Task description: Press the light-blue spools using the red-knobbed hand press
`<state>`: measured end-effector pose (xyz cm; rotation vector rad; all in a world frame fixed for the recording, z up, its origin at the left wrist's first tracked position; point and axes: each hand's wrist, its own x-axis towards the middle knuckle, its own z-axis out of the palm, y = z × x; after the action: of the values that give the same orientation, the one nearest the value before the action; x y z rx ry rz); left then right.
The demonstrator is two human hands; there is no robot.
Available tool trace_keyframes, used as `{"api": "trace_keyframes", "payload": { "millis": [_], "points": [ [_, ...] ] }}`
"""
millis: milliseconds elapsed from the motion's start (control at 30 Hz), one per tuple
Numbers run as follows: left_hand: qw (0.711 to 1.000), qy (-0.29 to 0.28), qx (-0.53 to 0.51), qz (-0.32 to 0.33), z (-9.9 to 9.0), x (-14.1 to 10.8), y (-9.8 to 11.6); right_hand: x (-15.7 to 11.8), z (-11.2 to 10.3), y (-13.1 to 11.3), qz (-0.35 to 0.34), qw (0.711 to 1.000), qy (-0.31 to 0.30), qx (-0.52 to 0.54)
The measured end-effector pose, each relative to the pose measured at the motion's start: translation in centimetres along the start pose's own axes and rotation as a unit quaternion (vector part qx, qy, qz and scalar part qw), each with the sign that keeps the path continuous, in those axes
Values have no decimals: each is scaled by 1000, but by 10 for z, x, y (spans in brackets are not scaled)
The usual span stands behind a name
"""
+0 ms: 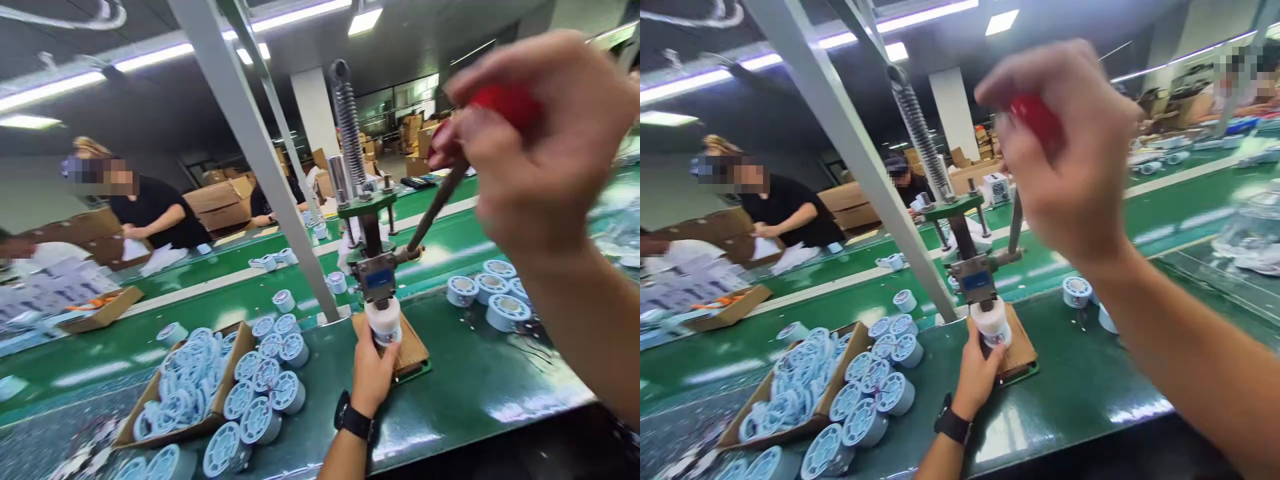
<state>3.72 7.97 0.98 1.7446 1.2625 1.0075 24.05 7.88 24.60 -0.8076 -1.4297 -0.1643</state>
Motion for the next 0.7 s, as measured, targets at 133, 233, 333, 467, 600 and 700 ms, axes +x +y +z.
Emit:
{"api": "trace_keyframes", "payload": {
  "millis": [133, 233, 333, 467, 600, 700],
  "points": [
    [1000, -8, 8, 5, -10, -20, 4, 51, 58, 32, -5, 999, -24, 26],
    [998, -54, 11, -36, -47, -39, 15, -26, 70, 36, 12, 994, 27, 104],
    [990, 20, 100, -93, -118, -58, 22, -152, 75, 42, 93, 978, 110, 148],
    [878, 241, 399, -110, -231, -63, 0, -260, 94, 56, 254, 956, -113, 96],
    [842, 168, 497, -131, -298, -55, -30, -270, 110, 65, 340, 921, -149, 116],
    [814, 234, 509, -150, -303, -50, -20, -265, 112, 64, 311, 941, -91, 100]
  ]
}}
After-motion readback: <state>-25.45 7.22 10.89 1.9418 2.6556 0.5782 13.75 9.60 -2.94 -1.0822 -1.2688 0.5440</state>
